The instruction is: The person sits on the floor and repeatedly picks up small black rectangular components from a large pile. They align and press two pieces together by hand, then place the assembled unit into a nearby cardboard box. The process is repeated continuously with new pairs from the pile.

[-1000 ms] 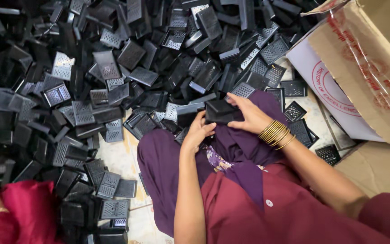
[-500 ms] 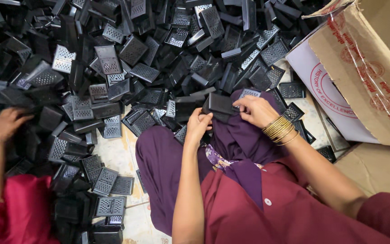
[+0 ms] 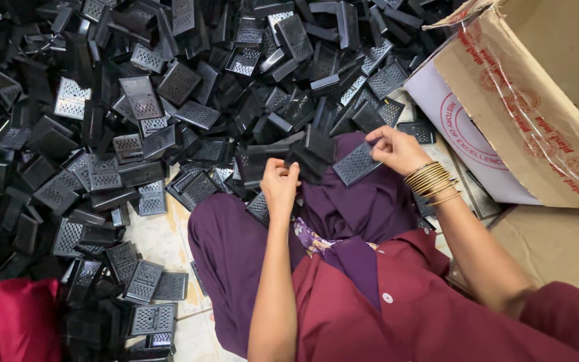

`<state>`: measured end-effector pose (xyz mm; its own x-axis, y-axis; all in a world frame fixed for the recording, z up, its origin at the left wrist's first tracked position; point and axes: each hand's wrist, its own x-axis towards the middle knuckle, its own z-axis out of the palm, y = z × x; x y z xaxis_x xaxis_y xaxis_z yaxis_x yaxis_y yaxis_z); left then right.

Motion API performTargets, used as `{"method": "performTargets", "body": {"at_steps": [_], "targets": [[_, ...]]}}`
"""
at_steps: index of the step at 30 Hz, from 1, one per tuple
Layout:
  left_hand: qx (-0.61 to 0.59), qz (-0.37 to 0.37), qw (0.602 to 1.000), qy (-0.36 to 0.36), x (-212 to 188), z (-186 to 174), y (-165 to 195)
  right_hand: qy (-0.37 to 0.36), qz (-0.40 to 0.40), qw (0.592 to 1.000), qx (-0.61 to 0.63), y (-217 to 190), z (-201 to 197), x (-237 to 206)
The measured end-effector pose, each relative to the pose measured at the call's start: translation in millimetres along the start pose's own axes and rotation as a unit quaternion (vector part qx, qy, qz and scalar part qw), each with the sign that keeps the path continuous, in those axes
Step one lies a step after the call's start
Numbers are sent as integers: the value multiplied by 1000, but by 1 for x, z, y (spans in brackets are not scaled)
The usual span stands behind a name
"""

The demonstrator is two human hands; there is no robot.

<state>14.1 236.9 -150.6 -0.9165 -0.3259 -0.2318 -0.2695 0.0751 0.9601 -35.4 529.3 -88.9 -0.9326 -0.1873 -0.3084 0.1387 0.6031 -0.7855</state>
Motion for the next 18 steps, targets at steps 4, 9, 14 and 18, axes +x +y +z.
{"method": "performTargets", "body": {"at_steps": [4, 9, 14, 18], "targets": [[74, 106, 989, 77, 3, -16, -17, 32, -202, 943, -262, -13, -5, -9], [-428, -29, 902, -39, 7, -38, -21, -80, -317, 914, -241, -38, 7, -10], [-643, -34, 750, -152, -1, -42, 2, -68, -162, 931, -320, -64, 12, -17], [-661, -19, 725, -192, -6, -36, 22, 46, -187, 976, -104, -90, 21, -27]]}}
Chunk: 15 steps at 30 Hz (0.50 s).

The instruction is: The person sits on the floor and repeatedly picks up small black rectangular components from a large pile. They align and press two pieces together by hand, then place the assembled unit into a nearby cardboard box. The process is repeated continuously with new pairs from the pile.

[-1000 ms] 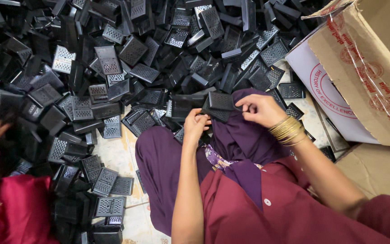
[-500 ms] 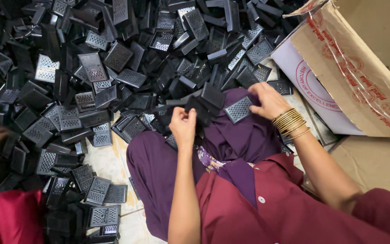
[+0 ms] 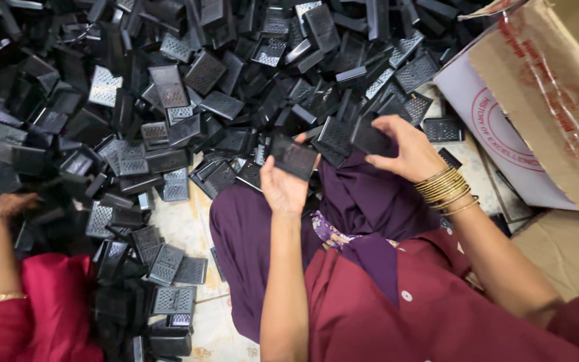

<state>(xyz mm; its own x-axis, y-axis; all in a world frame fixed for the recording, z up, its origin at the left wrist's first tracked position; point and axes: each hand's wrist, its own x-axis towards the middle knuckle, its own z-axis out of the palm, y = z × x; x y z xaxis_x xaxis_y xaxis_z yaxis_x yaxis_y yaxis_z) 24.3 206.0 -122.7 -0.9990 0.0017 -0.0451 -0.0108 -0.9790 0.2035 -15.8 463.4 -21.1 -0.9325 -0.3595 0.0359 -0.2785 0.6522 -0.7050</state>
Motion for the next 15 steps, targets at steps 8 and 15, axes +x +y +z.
{"method": "performTargets", "body": {"at_steps": [8, 15], "targets": [[39, 26, 999, -19, -5, 25, -16, 14, -78, 996, 28, -55, 28, 3], [125, 28, 992, -23, -5, 19, -24, 53, -70, 991, 98, -60, 46, 7]]}}
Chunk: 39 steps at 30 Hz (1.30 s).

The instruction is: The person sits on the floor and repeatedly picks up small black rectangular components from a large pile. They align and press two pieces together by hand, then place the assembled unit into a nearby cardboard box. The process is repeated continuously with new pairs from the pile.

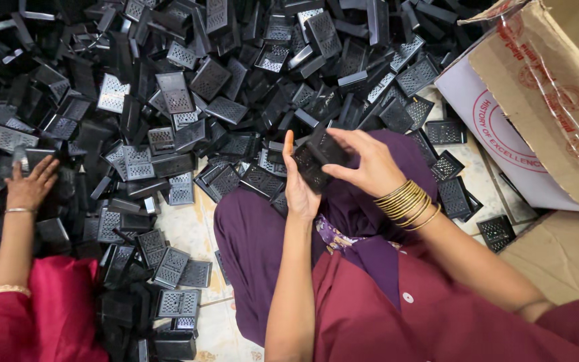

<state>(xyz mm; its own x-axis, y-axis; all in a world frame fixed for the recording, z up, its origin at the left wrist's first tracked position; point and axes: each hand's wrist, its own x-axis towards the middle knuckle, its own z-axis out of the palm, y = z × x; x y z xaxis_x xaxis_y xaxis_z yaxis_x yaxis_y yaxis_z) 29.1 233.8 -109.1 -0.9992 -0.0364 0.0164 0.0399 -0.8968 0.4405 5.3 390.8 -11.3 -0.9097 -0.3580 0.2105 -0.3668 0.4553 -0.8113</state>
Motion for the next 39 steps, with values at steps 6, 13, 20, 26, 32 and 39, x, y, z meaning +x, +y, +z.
{"method": "performTargets", "body": {"at_steps": [6, 13, 20, 26, 32, 39], "targets": [[93, 12, 995, 17, -1, -2, -14, -33, 34, 999, 16, 5, 23, -3], [106, -23, 994, 28, -4, 4, -10, -86, 83, 991, 60, 9, 18, -11], [183, -30, 982, 42, -7, 7, -9, -99, 107, 984, 103, 19, 22, -16], [147, -28, 988, 42, -5, 1, -16, -72, 139, 978, 134, 24, 20, -18], [194, 4, 980, 42, -2, -8, -17, -111, 134, 979, 109, 23, 24, -22], [160, -9, 987, 35, -3, -4, -11, -66, 140, 978, 139, 21, 22, -21]]}}
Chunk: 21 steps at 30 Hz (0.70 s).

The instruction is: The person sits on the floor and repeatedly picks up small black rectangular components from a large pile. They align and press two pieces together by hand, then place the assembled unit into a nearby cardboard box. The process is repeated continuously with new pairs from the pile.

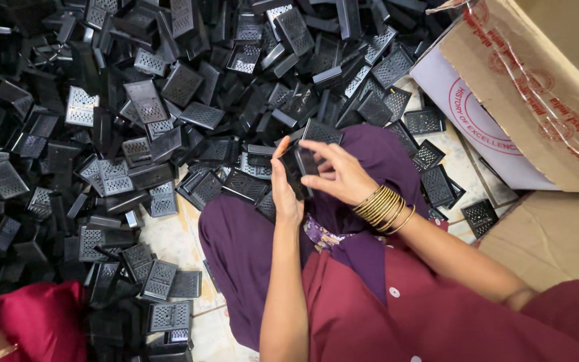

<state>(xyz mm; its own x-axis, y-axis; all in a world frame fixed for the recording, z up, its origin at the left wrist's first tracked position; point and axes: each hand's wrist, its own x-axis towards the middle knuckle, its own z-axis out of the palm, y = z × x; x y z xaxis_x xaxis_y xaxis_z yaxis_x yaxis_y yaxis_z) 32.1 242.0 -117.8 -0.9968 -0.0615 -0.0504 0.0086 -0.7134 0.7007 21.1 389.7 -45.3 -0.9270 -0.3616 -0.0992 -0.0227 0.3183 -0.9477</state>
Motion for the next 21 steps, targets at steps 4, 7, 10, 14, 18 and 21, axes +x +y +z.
{"method": "performTargets", "body": {"at_steps": [4, 7, 10, 14, 18, 21], "targets": [[2, -16, 1000, -24, 2, 1, -5, -3, -36, 999, -27, -2, 1, 5], [15, -14, 1000, -18, 2, -3, -7, -13, -14, 999, -45, -4, 2, 7], [9, -13, 1000, -15, 1, -6, -7, -21, 1, 999, -38, -4, 4, 5], [4, -22, 1000, -15, 1, -7, -8, -24, 1, 999, -29, -5, 4, 4], [13, -21, 1000, -15, 2, -5, -9, -8, -8, 1000, -19, -7, 2, 4], [6, -29, 999, -27, 2, -5, -10, 2, -14, 1000, -27, -6, 2, 5]]}}
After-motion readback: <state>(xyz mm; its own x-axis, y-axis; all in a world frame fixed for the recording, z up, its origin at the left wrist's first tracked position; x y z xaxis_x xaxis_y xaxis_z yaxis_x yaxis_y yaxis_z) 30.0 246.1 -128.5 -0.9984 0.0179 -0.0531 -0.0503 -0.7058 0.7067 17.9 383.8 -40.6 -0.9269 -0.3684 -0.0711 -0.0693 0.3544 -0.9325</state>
